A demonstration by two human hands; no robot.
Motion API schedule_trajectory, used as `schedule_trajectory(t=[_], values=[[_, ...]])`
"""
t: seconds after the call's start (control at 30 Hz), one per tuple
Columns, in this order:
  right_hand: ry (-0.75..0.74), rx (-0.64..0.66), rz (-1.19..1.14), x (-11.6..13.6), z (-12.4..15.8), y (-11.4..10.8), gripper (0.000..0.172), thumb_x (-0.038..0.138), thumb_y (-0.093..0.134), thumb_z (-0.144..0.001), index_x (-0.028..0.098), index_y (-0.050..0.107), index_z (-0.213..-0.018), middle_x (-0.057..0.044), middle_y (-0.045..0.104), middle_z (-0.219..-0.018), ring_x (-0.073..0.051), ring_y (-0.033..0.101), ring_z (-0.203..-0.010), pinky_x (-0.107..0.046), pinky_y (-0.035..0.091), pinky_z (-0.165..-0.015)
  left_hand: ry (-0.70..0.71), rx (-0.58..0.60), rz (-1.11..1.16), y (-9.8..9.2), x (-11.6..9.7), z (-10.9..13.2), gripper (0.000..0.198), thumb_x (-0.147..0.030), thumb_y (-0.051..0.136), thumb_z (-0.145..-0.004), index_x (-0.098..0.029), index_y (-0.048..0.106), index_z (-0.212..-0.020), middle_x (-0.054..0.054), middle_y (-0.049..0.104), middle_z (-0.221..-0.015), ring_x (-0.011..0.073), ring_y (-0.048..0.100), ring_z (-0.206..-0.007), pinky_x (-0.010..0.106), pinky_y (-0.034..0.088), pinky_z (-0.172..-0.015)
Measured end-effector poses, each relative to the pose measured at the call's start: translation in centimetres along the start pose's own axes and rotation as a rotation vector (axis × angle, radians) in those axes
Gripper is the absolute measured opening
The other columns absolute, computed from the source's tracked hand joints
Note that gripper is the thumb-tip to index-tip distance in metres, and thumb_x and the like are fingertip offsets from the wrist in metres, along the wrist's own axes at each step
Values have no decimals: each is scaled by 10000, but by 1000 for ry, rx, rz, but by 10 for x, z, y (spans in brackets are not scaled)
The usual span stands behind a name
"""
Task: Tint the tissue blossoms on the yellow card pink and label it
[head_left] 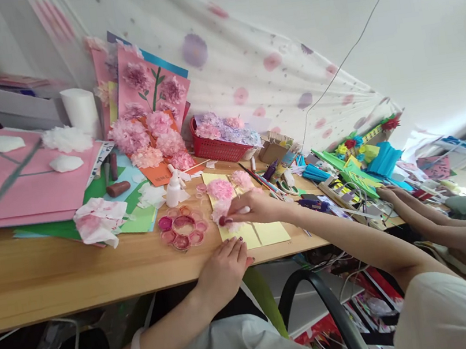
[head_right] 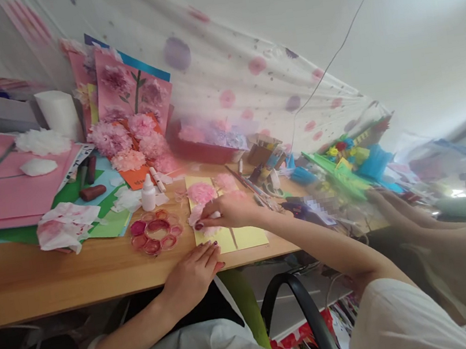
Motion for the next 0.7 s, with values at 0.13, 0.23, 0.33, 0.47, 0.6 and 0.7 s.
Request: schedule_trajectory(t=[0.13, 0.23, 0.33, 0.47, 0.6, 0.7], values=[[115, 152, 96, 1, 20, -9, 367, 310, 554, -959, 171, 722, -664, -40, 711, -605, -114, 562, -509, -246, 386, -541, -71, -36, 178, -10, 3, -6, 276, -228, 508, -1003, -72, 720, -1083, 156, 768, -1088, 244, 731, -1063, 347, 568, -936], [166, 62, 87, 6, 27, -19, 343, 345, 546, -974, 181, 764, -767, -50, 756, -706, -124, 612, -576, -250, 424, -595, -166, -96, 353, -27, 6, -12, 263, -248, 508, -1010, -172, 759, -986, 37, 804, -951, 154, 769, -860, 225, 595, -790], [127, -156, 2, 7, 24, -16, 325, 380, 542, -980, 164, 772, -899, -77, 763, -795, -152, 657, -681, -261, 460, -641, -293, -184, 457, -50, 8, -14, 296, -293, 504, -1015, -199, 766, -913, 0, 806, -868, 107, 758, -733, 165, 581, -683], [35, -206, -137, 4, 22, 0, 325, 407, 564, -967, 152, 765, -951, -99, 765, -856, -174, 688, -739, -269, 503, -663, -449, -260, 413, -80, 14, -7, 409, -437, 580, -954, -211, 671, -626, -26, 729, -616, 94, 670, -527, 167, 530, -544], [121, -287, -127, 1, 34, 1, 356, 429, 523, -980, 178, 764, -904, -87, 767, -829, -188, 692, -725, -290, 516, -648, -698, -346, 145, -120, 54, 12, 470, -550, 551, -876, -234, 479, -534, -21, 558, -503, 133, 551, -489, 249, 476, -540], [118, -382, -118, 3, 46, -5, 321, 428, 542, -967, 209, 751, -861, -67, 757, -774, -188, 677, -660, -295, 500, -578, -995, -470, -151, -163, 99, 29, 330, -535, 533, -836, -206, 563, -832, 90, 643, -816, 252, 614, -764, 392, 498, -756]])
Point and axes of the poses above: each hand's wrist, its own z-axis away from the middle knuckle, its own y-axis out of the palm, x = y × z, the point moved 1 cm from there along -z, towards the middle knuckle
